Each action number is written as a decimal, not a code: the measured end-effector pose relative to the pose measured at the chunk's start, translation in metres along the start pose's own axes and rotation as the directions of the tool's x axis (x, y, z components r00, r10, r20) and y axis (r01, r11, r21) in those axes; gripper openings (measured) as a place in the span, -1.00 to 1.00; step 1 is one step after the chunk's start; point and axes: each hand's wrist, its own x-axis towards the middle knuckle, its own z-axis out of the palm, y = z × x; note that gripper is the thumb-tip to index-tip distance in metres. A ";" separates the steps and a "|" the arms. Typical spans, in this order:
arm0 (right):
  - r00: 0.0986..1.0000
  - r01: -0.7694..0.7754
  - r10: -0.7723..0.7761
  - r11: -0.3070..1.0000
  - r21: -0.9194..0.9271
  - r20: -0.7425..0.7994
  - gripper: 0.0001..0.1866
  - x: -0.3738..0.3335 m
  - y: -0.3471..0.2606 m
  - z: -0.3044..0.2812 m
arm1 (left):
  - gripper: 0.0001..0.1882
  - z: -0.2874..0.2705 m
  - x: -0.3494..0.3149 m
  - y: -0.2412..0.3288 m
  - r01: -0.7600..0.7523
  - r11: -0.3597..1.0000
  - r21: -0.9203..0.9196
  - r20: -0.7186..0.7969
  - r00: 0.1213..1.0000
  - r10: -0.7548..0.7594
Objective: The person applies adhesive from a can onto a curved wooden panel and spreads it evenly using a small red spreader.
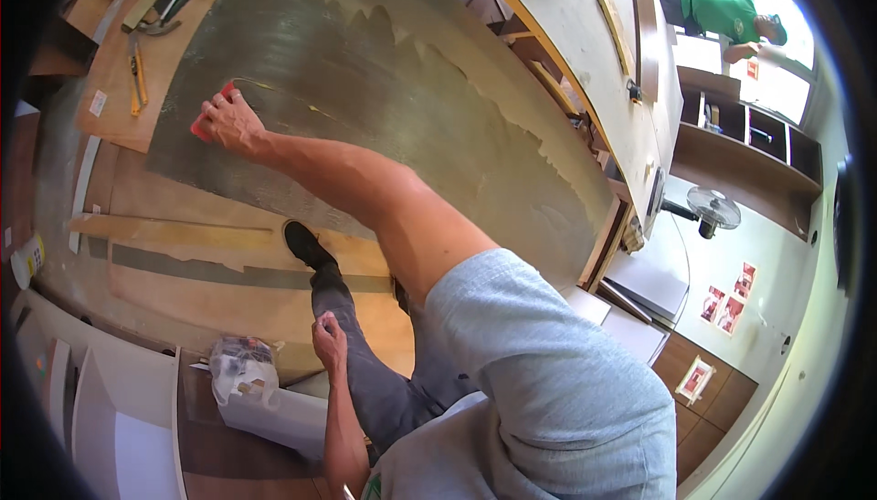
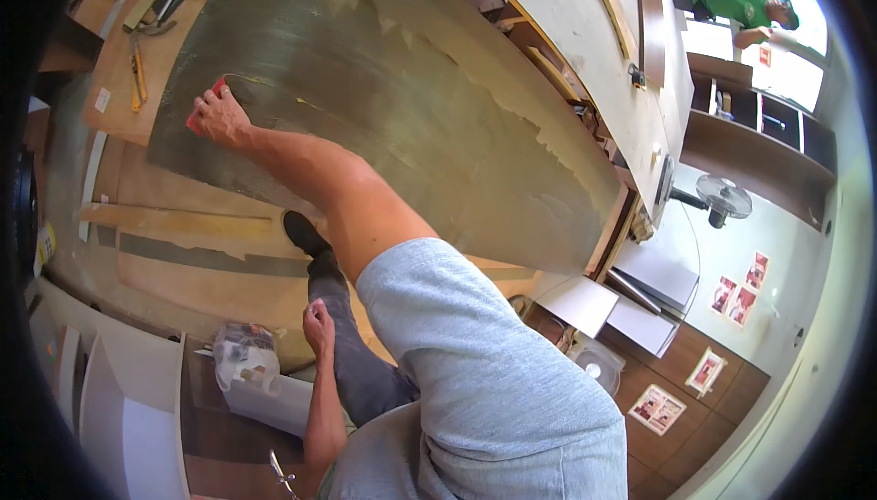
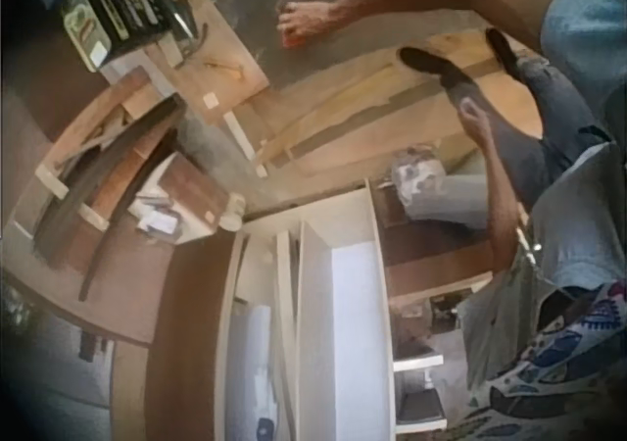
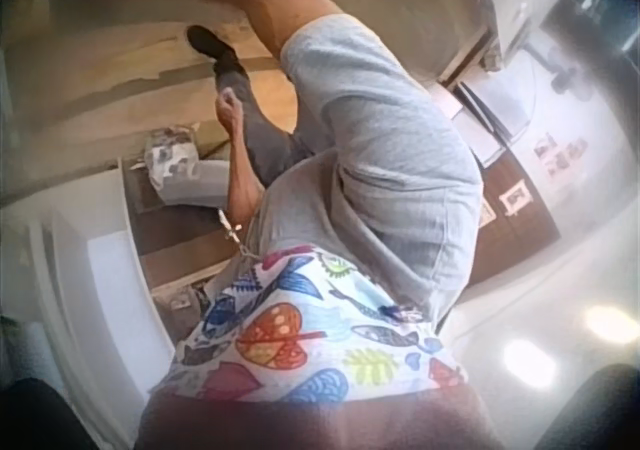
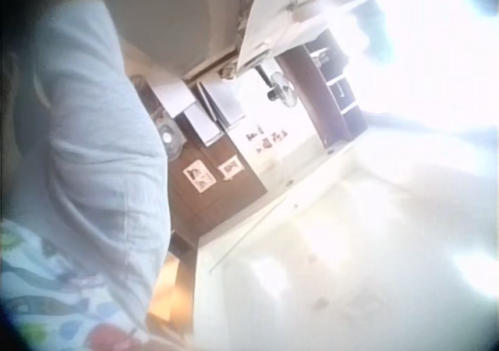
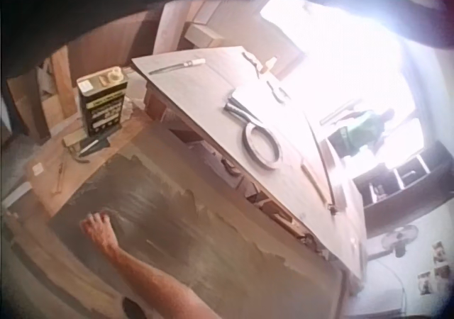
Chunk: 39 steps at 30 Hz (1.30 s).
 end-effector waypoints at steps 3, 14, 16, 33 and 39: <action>0.991 0.121 -0.118 0.992 -0.035 0.067 -0.71 -0.073 0.033 0.006 | -0.67 0.013 -0.013 0.014 -0.001 0.999 0.037 0.053 0.999 -0.001; 0.951 0.166 -0.138 0.983 -0.081 0.276 -0.78 -0.255 0.098 -0.019 | -0.61 0.053 -0.038 0.019 -0.058 0.989 0.134 0.004 0.998 0.058; 0.969 0.132 -0.115 0.989 -0.065 0.220 -0.79 -0.291 0.103 -0.017 | -0.59 0.061 -0.043 0.018 -0.057 0.984 0.171 0.014 0.998 0.056; 0.921 -0.332 0.241 0.896 0.293 0.307 -0.34 -0.505 0.104 -0.046 | -0.54 0.055 -0.084 0.038 0.077 0.968 0.240 0.022 0.996 -0.085; 0.289 -0.957 0.920 0.287 0.045 0.266 -0.32 -0.530 0.100 -0.019 | -0.57 0.050 -0.063 0.031 -0.078 0.975 0.208 -0.070 0.993 0.095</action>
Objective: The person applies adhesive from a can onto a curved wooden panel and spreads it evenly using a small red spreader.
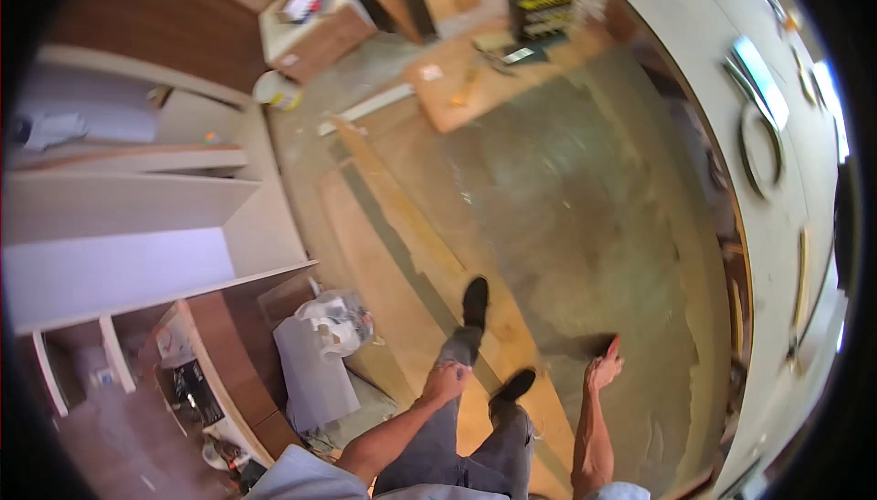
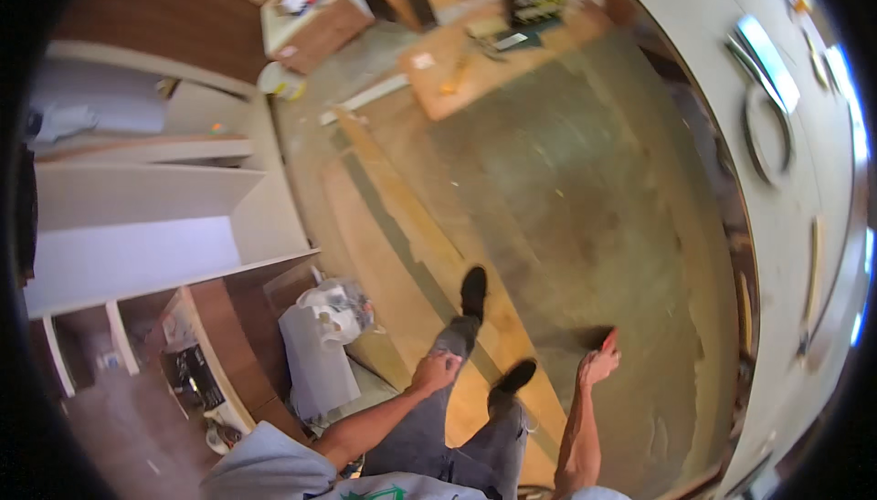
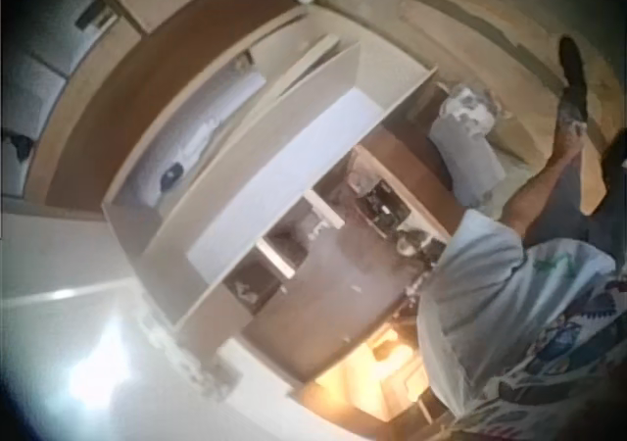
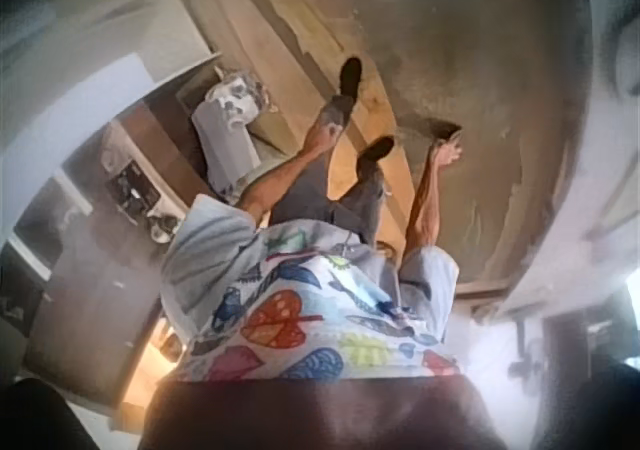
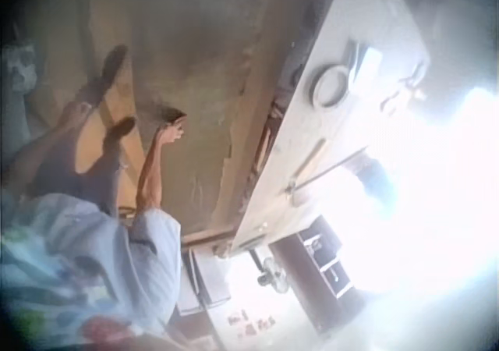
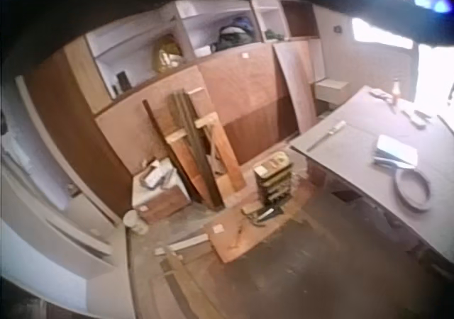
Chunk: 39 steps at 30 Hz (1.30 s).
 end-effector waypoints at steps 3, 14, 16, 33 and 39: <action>0.920 -0.385 0.368 0.913 -0.135 -0.135 -0.28 0.027 -0.062 0.048 | -0.57 -0.014 0.009 0.012 0.017 0.996 -0.089 0.037 0.999 -0.013; 0.965 -0.014 0.026 0.999 0.051 -0.260 -0.51 0.020 -0.189 0.023 | -0.58 -0.093 0.029 -0.058 0.050 0.940 -0.337 -0.088 0.992 -0.085; 0.979 0.082 -0.051 0.984 0.156 -0.195 -0.48 0.010 -0.221 0.016 | -0.62 -0.113 0.038 -0.064 0.011 0.922 -0.386 -0.127 0.990 -0.065; 0.951 0.309 -0.287 0.910 0.278 -0.119 -0.53 -0.101 -0.251 -0.013 | -0.55 -0.152 0.039 -0.020 -0.042 0.925 -0.379 -0.050 0.998 0.024; 0.984 0.180 -0.165 0.897 0.403 -0.073 -0.60 -0.092 -0.221 -0.037 | -0.60 -0.210 0.108 -0.018 -0.215 0.871 -0.442 -0.273 0.957 0.098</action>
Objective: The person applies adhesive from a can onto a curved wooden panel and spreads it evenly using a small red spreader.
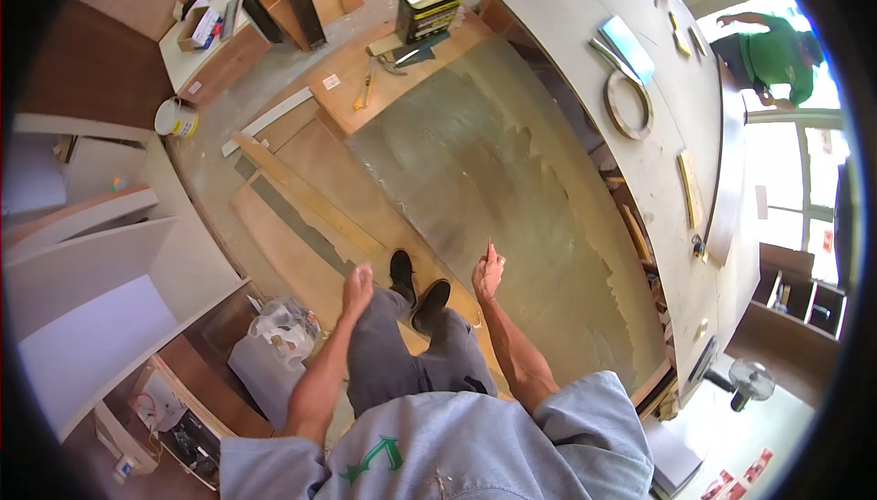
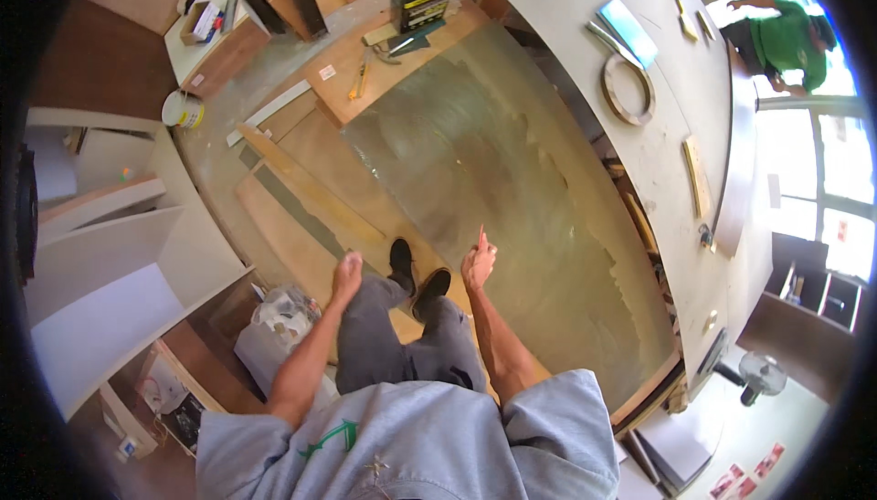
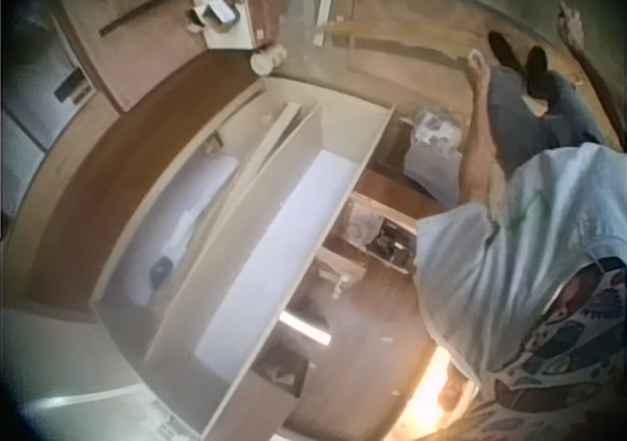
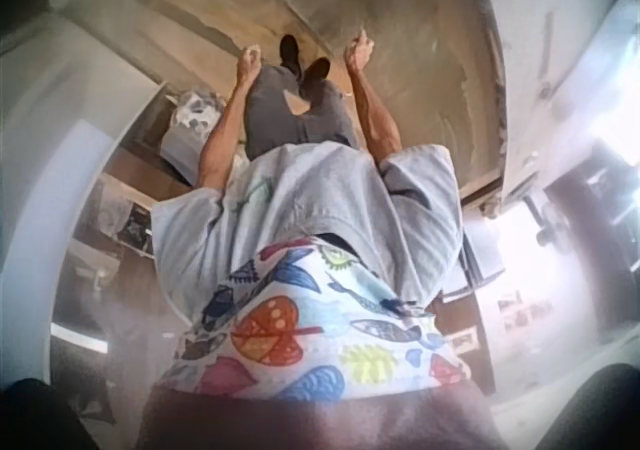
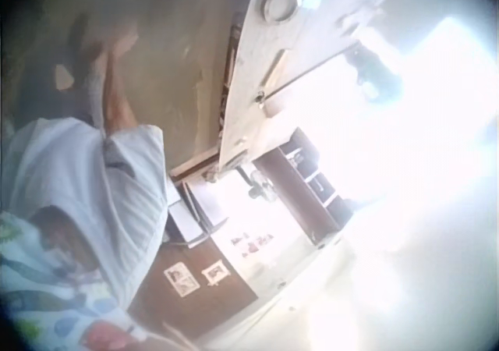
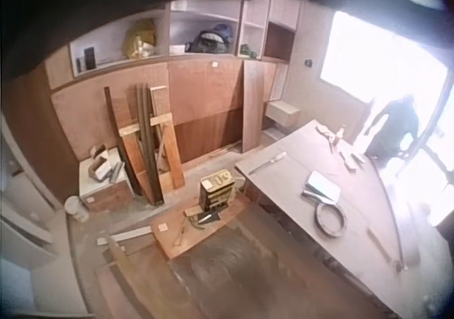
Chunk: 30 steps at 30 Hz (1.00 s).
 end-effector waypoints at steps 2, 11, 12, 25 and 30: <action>0.995 -0.006 0.008 1.000 0.018 -0.098 -0.60 0.024 0.036 -0.034 | -0.60 0.014 0.058 0.045 -0.053 0.983 0.177 0.063 0.997 0.043; 0.950 -0.240 0.243 0.970 0.043 -0.198 -0.54 0.014 0.071 -0.077 | -0.64 0.037 0.408 0.242 -0.599 0.694 0.399 0.381 0.797 0.469; 0.927 -0.293 0.302 0.953 0.073 -0.221 -0.55 0.008 0.065 -0.072 | -0.62 0.046 0.445 0.253 -0.614 0.617 0.492 0.418 0.788 0.451; 0.879 -0.385 0.449 0.866 0.318 -0.161 -0.46 -0.023 -0.156 0.018 | -0.69 0.088 0.614 0.243 -0.825 0.055 0.563 0.689 0.505 0.519; 0.839 -0.418 0.509 0.829 0.372 -0.191 -0.46 -0.027 -0.167 0.010 | -0.72 0.062 0.545 0.274 -0.825 0.452 0.339 0.643 0.555 0.528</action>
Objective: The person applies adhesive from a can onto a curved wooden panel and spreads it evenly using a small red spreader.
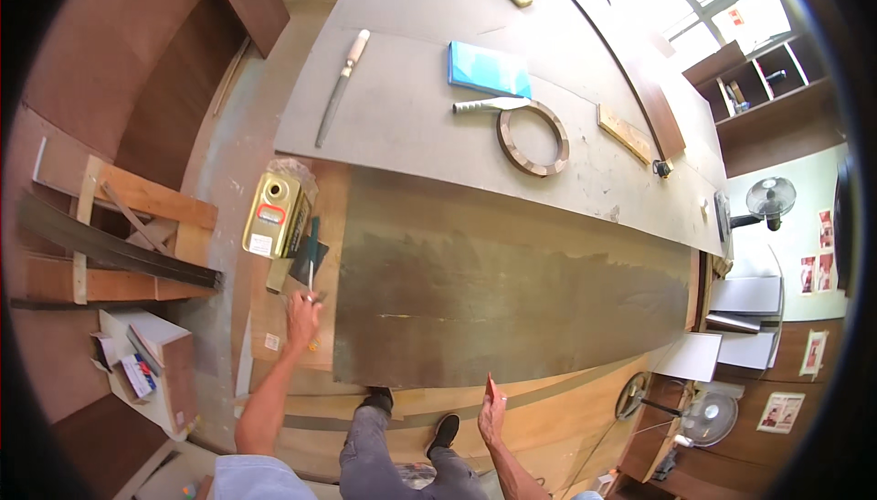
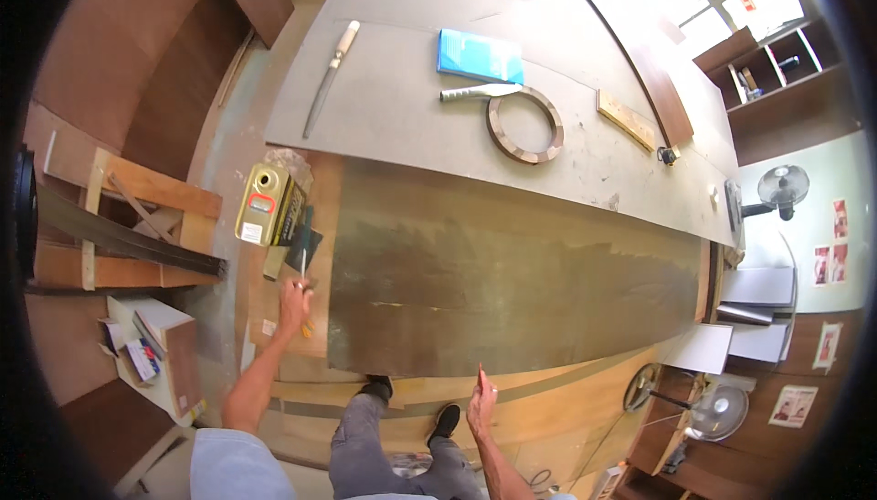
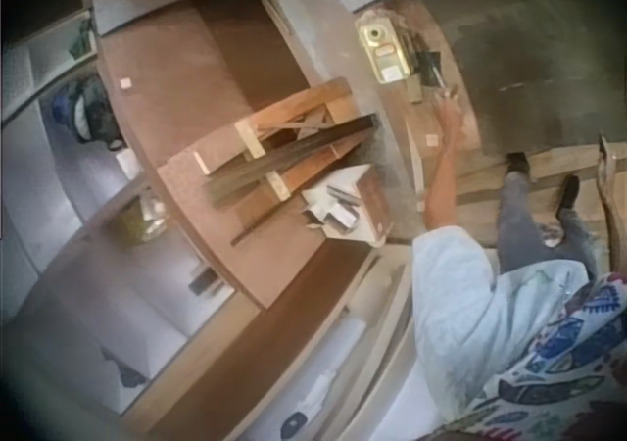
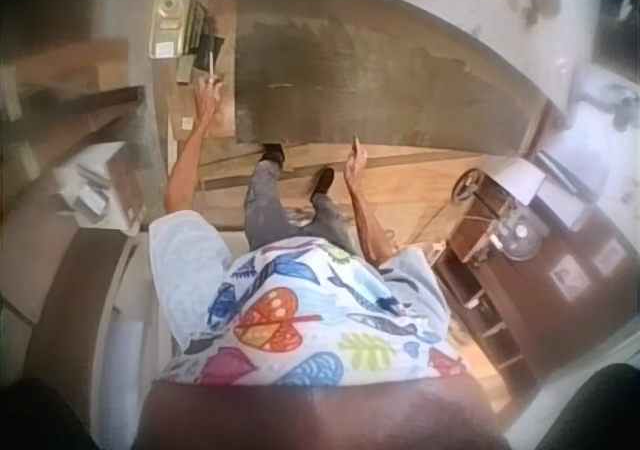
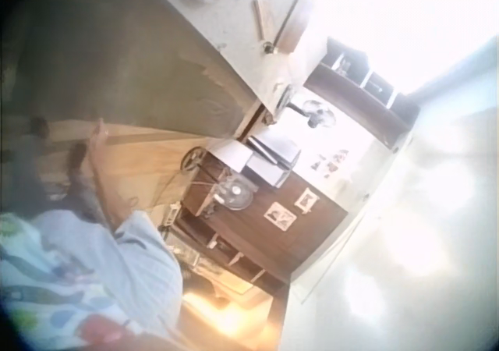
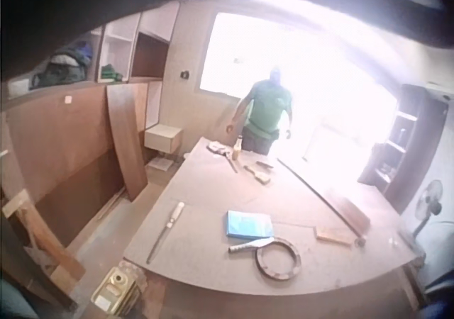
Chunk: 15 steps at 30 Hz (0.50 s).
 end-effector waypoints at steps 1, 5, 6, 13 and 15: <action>0.999 -0.041 0.041 0.999 0.020 0.010 -0.46 -0.004 -0.012 0.000 | -0.73 -0.014 -0.019 0.010 -0.011 0.997 -0.083 -0.032 0.999 0.008; 0.991 -0.127 0.128 0.991 0.040 -0.029 -0.47 -0.005 -0.009 -0.017 | -0.74 -0.054 -0.100 0.104 0.003 0.951 -0.308 -0.082 0.996 -0.029; 0.991 -0.124 0.126 0.991 0.055 -0.035 -0.47 -0.007 -0.011 -0.019 | -0.74 -0.068 -0.110 0.132 -0.021 0.942 -0.335 -0.103 0.995 -0.014; 0.983 -0.129 0.147 0.978 0.164 -0.106 -0.47 -0.024 -0.023 -0.041 | -0.74 -0.111 0.059 0.273 -0.219 0.852 -0.476 -0.207 0.969 0.134; 0.976 -0.142 0.165 0.976 0.163 -0.141 -0.49 -0.032 -0.006 -0.040 | -0.75 -0.101 0.146 0.291 -0.313 0.854 -0.416 -0.270 0.939 0.213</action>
